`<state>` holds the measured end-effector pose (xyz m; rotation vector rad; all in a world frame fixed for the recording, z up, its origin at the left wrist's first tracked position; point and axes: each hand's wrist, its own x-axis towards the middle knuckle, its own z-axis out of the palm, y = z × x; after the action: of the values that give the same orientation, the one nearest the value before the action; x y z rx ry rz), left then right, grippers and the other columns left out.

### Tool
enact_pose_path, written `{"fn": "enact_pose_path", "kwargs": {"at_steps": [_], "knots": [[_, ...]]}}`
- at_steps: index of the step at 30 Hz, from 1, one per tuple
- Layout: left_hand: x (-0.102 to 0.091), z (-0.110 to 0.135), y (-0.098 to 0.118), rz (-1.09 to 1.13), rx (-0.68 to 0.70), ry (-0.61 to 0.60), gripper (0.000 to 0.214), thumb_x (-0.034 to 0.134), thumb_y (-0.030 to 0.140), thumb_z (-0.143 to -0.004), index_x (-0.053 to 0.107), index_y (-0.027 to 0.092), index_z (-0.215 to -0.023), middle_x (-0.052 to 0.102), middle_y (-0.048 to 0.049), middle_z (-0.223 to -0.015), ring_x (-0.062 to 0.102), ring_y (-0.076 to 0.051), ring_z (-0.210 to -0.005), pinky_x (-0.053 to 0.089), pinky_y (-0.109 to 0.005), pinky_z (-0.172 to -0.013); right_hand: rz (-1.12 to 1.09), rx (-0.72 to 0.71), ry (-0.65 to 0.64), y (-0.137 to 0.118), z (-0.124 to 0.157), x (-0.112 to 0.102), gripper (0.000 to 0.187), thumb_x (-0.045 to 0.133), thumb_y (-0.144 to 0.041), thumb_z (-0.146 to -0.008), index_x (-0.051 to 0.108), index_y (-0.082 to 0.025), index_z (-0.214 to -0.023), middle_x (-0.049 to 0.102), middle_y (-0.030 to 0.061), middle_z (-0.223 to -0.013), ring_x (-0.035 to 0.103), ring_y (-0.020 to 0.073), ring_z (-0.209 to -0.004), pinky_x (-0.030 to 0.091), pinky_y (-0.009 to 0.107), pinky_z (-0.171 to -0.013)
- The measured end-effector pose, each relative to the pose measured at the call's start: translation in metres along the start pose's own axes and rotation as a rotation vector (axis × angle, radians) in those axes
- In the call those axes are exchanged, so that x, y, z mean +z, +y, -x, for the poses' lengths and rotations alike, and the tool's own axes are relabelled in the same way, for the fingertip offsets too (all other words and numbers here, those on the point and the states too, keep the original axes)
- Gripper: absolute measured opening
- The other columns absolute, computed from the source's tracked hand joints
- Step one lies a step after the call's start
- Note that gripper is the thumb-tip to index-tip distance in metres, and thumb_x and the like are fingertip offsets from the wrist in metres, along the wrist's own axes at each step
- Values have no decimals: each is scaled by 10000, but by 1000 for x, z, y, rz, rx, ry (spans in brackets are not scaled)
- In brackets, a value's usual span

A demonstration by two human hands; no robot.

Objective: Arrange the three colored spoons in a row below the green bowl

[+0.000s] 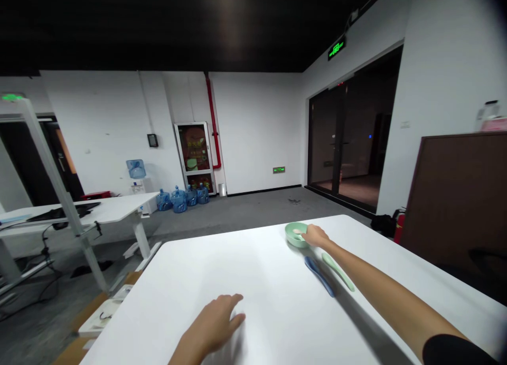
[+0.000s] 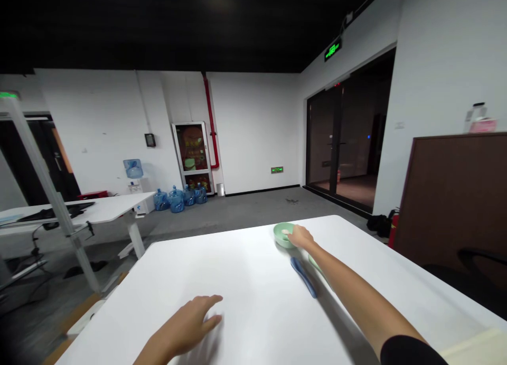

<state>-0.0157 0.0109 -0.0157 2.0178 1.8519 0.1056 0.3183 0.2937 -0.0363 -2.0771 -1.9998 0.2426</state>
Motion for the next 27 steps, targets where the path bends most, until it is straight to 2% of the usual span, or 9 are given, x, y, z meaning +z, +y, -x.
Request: {"fn": "enact_pose_path", "kwargs": {"at_steps": [4,7,10,13,15,18,27], "knots": [[1,0,-3,-2,3,9,587,432,535,-893,486,283,-1421,576,-82,-1386,531,-296,-1259,397,-432,-1063,-12,-77,54,0,31,-29,291,531,-360,-834,713,-141,-897,723,153,-989,676,232,-853,400,256,-628],[1,2,-2,-15,4,8,587,434,528,-891,491,271,-1416,573,-89,-1389,535,-296,-1257,399,-427,-1060,-97,-122,-1,6,64,-38,273,540,-350,-815,709,-143,-758,736,121,-825,664,193,-727,392,241,-593],[0,4,1,-17,0,3,590,436,530,-889,491,268,-1414,562,-90,-1402,529,-294,-1266,398,-422,-1060,-205,-180,-157,13,99,-29,290,544,-329,-797,681,-150,-615,714,84,-660,644,155,-609,413,224,-581],[0,5,1,-8,5,9,595,447,538,-883,496,267,-1410,563,-90,-1403,525,-296,-1272,394,-423,-1064,-230,-222,-267,15,123,-7,293,557,-308,-768,646,-151,-537,695,67,-596,638,141,-569,433,215,-579],[0,6,0,3,9,10,594,455,549,-877,505,276,-1402,567,-87,-1400,529,-299,-1268,398,-427,-1060,-202,-185,-311,16,130,7,247,573,-293,-748,646,-146,-563,675,54,-563,624,139,-533,441,222,-570],[2,5,-3,8,5,5,604,458,569,-874,506,280,-1402,560,-86,-1406,531,-299,-1268,402,-428,-1057,-174,-122,-306,18,132,20,168,585,-257,-736,640,-138,-630,662,49,-559,628,149,-542,463,247,-600],[6,1,-4,4,7,4,599,464,555,-877,499,283,-1410,556,-90,-1409,520,-301,-1276,387,-443,-1071,-182,-105,-332,22,129,29,137,584,-243,-757,600,-150,-657,646,59,-592,664,191,-604,479,269,-596]]}}
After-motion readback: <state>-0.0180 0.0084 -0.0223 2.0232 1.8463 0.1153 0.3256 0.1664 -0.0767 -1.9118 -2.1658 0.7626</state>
